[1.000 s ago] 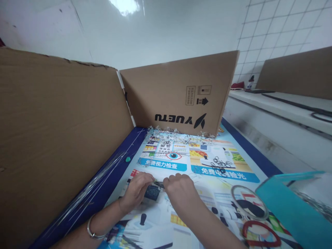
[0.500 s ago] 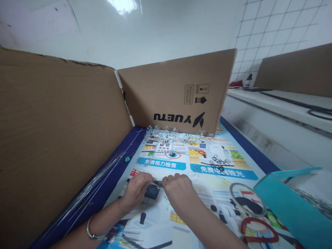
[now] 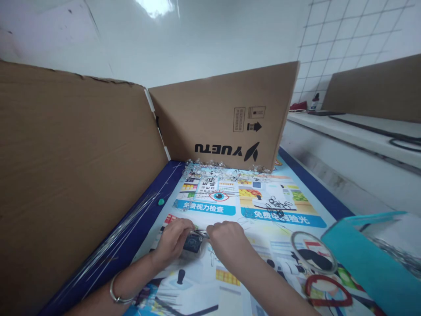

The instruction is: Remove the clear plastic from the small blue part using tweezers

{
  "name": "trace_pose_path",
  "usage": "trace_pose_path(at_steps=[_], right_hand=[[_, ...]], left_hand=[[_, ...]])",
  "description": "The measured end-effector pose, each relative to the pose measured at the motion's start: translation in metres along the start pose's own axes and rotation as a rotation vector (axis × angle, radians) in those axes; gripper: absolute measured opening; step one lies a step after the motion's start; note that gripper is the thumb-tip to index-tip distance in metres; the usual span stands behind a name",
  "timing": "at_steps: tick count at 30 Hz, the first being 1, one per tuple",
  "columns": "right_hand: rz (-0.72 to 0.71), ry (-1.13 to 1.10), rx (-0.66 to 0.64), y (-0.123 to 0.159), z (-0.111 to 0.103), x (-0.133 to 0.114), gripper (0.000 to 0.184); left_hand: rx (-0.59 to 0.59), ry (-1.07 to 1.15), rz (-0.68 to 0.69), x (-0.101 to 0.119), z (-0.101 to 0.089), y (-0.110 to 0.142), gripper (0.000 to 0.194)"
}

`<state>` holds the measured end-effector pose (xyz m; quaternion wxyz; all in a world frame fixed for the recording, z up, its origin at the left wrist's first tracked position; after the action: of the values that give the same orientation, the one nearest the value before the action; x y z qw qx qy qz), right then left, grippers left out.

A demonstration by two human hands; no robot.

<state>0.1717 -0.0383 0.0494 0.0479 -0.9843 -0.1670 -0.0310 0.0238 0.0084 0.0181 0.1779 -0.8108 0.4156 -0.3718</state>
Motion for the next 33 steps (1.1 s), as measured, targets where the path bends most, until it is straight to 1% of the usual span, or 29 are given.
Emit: trace_pose_path(at_steps=[6, 10, 14, 17, 20, 23, 25, 26, 28, 30, 33], right_hand=[[0.011, -0.002, 0.009, -0.002, 0.003, 0.002, 0.011], [0.035, -0.012, 0.052, -0.004, 0.002, 0.005, 0.015], [0.084, -0.142, 0.153, -0.005, 0.001, 0.015, 0.022], [0.137, -0.272, 0.245, -0.006, 0.004, 0.026, 0.029], [0.16, -0.357, 0.28, -0.006, 0.007, 0.033, 0.034], [0.193, -0.408, 0.231, -0.006, 0.006, 0.035, 0.035], [0.222, -0.417, 0.137, -0.007, 0.006, 0.035, 0.033], [0.262, -0.413, 0.092, -0.007, 0.005, 0.035, 0.033], [0.315, -0.365, 0.023, -0.005, 0.004, 0.036, 0.032], [0.296, -0.284, -0.017, -0.001, 0.001, 0.037, 0.031], [0.207, -0.164, -0.045, 0.013, -0.004, 0.038, 0.031]], left_hand=[[-0.029, 0.018, -0.123, -0.003, 0.001, -0.001, 0.016], [-0.007, 0.079, -0.236, -0.006, -0.001, -0.003, 0.017], [0.021, 0.179, -0.348, -0.009, -0.003, -0.005, 0.017], [0.04, 0.235, -0.386, -0.01, -0.004, -0.007, 0.018], [0.049, 0.282, -0.417, -0.012, -0.004, -0.009, 0.018], [0.081, 0.323, -0.448, -0.014, -0.005, -0.009, 0.019], [0.102, 0.348, -0.479, -0.018, -0.006, -0.009, 0.02], [0.113, 0.355, -0.504, -0.02, -0.006, -0.009, 0.02], [0.131, 0.356, -0.553, -0.024, -0.006, -0.009, 0.02], [0.155, 0.365, -0.585, -0.027, -0.005, -0.008, 0.021], [0.172, 0.4, -0.612, -0.029, -0.004, -0.007, 0.02]])
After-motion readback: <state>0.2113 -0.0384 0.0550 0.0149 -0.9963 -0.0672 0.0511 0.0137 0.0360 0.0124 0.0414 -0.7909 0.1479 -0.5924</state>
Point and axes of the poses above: each hand's wrist, its own y-axis away from the middle knuckle, its own z-axis out of the palm, x = y × z, the point moved 4 cm from there along -y, towards the middle knuckle, and after that the axes turned 5 degrees about -z, right-handed, at the moved point
